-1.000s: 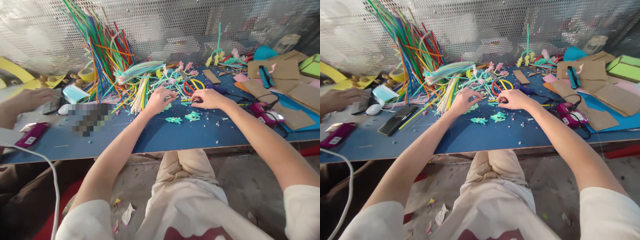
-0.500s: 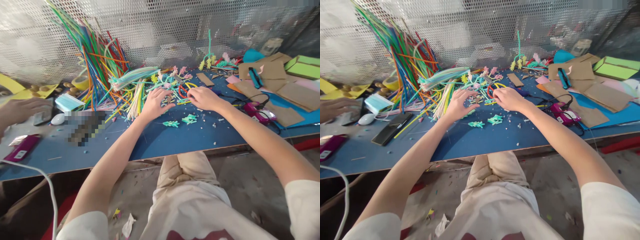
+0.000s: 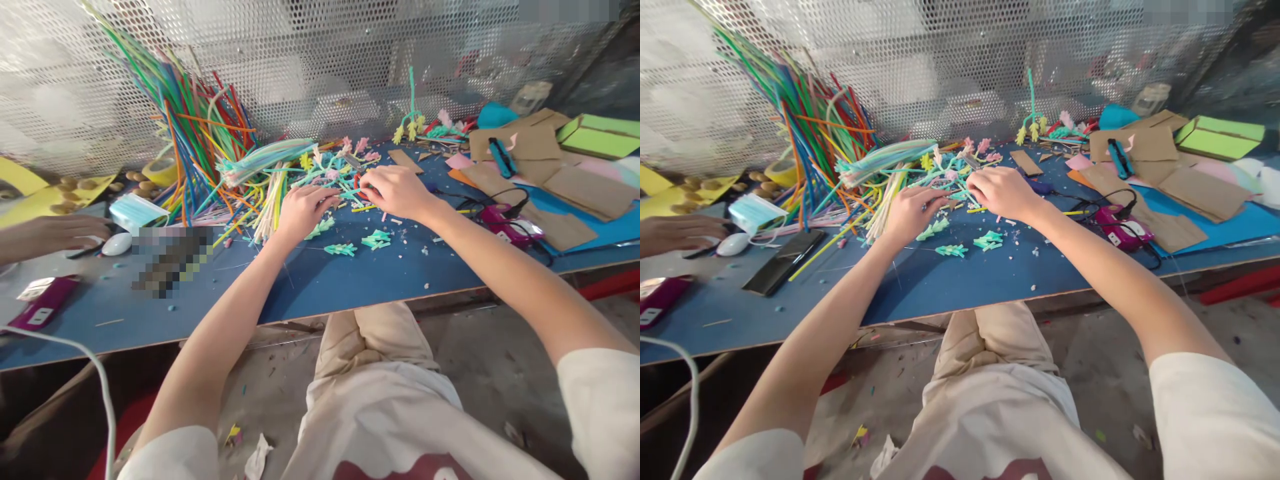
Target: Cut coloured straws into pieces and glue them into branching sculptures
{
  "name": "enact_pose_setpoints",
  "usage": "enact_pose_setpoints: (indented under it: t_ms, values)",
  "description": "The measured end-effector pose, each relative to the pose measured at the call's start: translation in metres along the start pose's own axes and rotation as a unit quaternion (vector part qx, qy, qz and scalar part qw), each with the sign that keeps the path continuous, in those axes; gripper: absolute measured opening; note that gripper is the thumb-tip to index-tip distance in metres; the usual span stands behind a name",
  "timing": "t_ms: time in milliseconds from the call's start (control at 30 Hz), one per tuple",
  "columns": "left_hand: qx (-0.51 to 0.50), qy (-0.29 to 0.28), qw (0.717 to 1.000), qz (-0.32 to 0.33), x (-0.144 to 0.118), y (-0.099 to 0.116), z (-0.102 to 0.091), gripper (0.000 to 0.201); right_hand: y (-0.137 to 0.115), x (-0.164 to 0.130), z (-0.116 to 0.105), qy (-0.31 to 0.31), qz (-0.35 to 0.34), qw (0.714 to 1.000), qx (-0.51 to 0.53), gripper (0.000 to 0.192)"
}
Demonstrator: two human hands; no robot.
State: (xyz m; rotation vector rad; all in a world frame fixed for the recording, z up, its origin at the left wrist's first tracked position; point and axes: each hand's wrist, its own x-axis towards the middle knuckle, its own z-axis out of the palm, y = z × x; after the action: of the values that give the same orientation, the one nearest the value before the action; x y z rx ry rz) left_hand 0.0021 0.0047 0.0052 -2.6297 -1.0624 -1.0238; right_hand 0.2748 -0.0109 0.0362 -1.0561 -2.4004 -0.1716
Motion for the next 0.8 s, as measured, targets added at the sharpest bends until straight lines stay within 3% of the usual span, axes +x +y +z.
enact_pose_setpoints:
  t_ms: [300, 533, 800]
  values:
    - [-0.015, -0.005, 1.000, -0.003, 0.000, 0.001, -0.001, 0.031, 0.008, -0.007, 0.015, 0.021, -0.012, 0.998, 0.054, 0.032]
    - [-0.024, 0.004, 1.000, 0.003, -0.002, 0.001, 0.002, 0.032, 0.016, -0.014, 0.023, 0.056, 0.021, 0.992, 0.107, 0.031]
    - [-0.035, 0.002, 0.999, -0.019, -0.001, 0.004, 0.001, 0.034, 0.035, -0.018, 0.021, 0.064, 0.027, 0.988, 0.138, 0.034]
